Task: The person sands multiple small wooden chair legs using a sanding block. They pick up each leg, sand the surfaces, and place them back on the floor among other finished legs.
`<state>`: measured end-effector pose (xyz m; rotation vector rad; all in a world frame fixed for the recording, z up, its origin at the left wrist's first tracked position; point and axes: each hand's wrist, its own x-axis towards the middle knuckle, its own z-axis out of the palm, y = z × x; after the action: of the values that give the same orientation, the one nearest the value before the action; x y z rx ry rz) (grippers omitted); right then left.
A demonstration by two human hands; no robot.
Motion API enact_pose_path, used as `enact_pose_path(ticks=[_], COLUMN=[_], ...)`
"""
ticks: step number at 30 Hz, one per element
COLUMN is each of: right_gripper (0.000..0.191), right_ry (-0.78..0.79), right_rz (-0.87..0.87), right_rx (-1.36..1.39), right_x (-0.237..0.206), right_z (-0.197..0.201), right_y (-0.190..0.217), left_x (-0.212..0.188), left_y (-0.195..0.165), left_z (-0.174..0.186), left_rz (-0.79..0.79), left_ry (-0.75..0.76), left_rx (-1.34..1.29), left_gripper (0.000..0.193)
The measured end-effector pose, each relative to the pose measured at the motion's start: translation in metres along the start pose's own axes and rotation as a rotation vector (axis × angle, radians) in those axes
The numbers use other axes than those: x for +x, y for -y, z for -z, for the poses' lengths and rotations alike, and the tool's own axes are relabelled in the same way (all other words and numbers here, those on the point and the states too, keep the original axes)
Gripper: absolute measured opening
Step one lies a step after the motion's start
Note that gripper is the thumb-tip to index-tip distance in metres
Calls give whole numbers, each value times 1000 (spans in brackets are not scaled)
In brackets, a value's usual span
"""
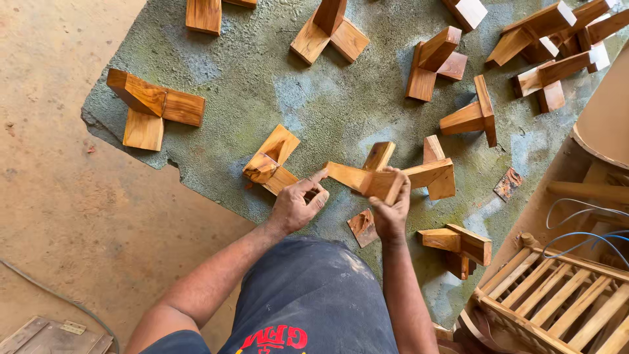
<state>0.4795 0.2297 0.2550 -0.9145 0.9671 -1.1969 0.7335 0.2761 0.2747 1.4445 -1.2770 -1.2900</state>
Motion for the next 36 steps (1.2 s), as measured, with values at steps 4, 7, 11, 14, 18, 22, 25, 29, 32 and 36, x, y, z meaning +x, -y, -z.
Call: enact_pose_path(ticks=[4,7,11,14,18,22,25,29,32,36], right_gripper=[82,82,89,92,94,79,47,63,96,108], right_ry=[125,-13,9,76,62,112,-133,-240,-218,-222], right_rz=[41,-157,-227,-266,-402,-296,-311,-284,-129,-411], right_rx=[-326,-347,-301,-457,-579,-458,-15,-644,-655,-516], right_x=[-12,-18,-22,-26,-30,-23,-9,13,23,21], right_z=[-7,-2,10,11,6,26,47,46,29,20], right_y=[-9,-9,-4,-1,-8,-16,-25,-45,-48,-35], left_x=[2,3,1,1,-1,-3,-5,-8,-11,-13], left_y=[-2,-1,2,7,9,5,1,1,4,6], left_z=[4,6,5,3,3,5,7,8,9,9], left_rz=[9,-15,81,-52,-50,41,50,74,106,105], left_ry=[18,-11,14,-19,-3,14,-17,44,45,23], left_rx=[49,53,54,70,82,53,53,87,97,104], left_gripper=[53,52,50,42,42,54,55,55,51,50])
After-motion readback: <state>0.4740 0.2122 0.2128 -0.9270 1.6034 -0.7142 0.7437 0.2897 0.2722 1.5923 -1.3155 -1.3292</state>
